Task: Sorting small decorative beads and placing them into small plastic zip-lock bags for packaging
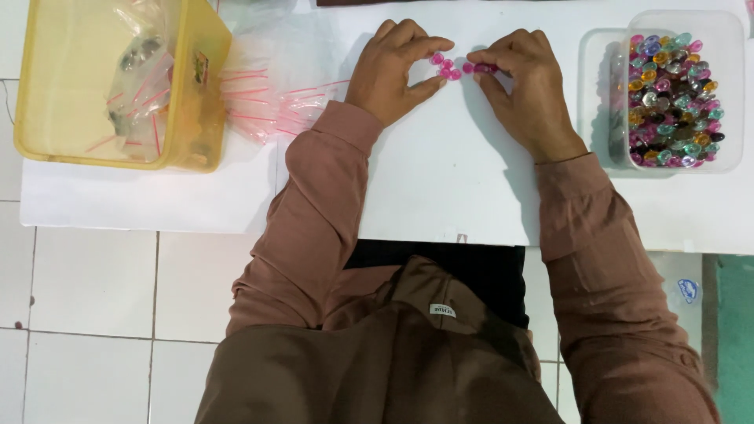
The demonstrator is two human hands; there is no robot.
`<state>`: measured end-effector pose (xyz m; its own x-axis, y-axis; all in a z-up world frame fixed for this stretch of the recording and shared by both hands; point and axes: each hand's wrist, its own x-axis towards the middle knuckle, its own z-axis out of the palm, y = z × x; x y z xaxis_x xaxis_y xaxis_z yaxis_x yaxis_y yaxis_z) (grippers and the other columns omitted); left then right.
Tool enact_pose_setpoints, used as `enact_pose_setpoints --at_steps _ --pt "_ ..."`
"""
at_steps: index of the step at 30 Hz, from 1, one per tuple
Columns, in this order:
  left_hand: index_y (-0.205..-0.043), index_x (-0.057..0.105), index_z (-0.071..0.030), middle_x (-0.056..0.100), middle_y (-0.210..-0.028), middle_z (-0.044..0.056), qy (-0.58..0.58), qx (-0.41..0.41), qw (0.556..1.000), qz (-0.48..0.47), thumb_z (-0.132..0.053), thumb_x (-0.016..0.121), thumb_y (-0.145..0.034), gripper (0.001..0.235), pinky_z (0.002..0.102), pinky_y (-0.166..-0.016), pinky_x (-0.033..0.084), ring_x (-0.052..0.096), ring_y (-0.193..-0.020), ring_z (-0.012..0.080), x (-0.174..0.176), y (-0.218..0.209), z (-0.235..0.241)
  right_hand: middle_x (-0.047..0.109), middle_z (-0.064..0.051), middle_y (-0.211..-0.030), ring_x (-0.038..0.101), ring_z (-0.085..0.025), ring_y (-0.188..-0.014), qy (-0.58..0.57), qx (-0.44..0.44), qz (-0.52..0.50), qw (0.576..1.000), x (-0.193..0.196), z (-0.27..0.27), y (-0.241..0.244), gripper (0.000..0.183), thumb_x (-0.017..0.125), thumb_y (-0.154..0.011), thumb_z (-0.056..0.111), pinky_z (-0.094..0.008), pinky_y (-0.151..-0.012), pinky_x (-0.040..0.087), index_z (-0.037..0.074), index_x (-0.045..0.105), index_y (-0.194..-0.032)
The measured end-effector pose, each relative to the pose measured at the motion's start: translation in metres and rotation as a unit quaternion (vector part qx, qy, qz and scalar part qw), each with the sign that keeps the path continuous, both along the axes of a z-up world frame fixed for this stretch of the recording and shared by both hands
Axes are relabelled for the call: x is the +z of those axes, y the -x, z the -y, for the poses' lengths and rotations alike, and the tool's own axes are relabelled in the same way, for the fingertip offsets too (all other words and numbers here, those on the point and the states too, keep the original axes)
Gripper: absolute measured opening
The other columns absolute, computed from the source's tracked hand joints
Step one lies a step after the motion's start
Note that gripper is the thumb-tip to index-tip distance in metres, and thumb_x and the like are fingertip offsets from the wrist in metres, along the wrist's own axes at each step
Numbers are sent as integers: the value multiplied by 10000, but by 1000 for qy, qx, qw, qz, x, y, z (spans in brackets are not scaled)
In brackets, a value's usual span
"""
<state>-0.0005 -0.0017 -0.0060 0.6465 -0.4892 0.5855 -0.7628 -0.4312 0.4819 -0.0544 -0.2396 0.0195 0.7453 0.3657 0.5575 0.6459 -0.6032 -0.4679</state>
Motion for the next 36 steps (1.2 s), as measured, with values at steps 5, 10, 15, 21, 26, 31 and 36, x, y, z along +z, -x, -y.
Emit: enact_pose_setpoints --at_steps 5,10,15,21,26,31,36 --pt "-1234 705 -205 565 -980 -20 -12 6 1000 -12 -206 869 -881 389 342 -804 479 518 -918 207 -1 1 -1 621 -138 -1042 546 -299 -1009 13 -33 -6 999 2 3 2 216 721 -1027 -137 -362 -847 517 -41 777 -1212" --pt "-1243 699 -206 569 -985 -20 -3 1 1000 -9 -182 871 -878 405 334 -805 487 517 -924 201 -2 2 -1 633 -159 -1104 529 -324 -1016 24 -19 58 998 10 -4 5 253 794 -992 -145 -391 -834 515 -47 771 -1225" --pt "-1226 692 -209 567 -974 -14 -12 8 1000 -9 -161 886 -832 442 342 -784 486 507 -897 211 2 2 0 712 -87 -1206 526 -306 -1055 52 20 86 995 6 -11 3 200 869 -1012 -20 -430 -919 456 57 789 -1179" --pt "-1229 691 -208 570 -982 -14 -8 8 1000 5 -140 889 -836 445 340 -784 482 507 -886 211 -4 0 0 727 -54 -1203 558 -283 -1093 84 -4 91 992 1 -10 3 176 849 -1028 0 -412 -875 434 84 794 -1171" --pt "-1220 697 -207 565 -976 -16 -5 4 1000 5 -147 871 -858 406 343 -790 474 503 -888 214 -3 -1 0 716 -113 -1173 558 -307 -1061 71 -16 92 993 7 -7 3 161 829 -1015 -47 -417 -902 462 -8 780 -1163" --pt "-1232 685 -196 562 -1009 1 -7 -4 1000 6 -163 864 -897 381 350 -807 487 515 -904 217 -1 1 -1 654 -154 -1161 531 -320 -1046 27 -17 44 999 9 -8 6 312 841 -944 -122 -383 -837 525 -35 749 -1229" --pt "-1239 694 -225 628 -998 -23 -5 10 1000 -7 -185 827 -929 339 344 -800 488 524 -919 214 -2 2 3 630 -159 -1160 557 -294 -1062 -15 -26 -45 999 8 -4 5 349 728 -943 -190 -337 -796 537 -31 732 -1254"
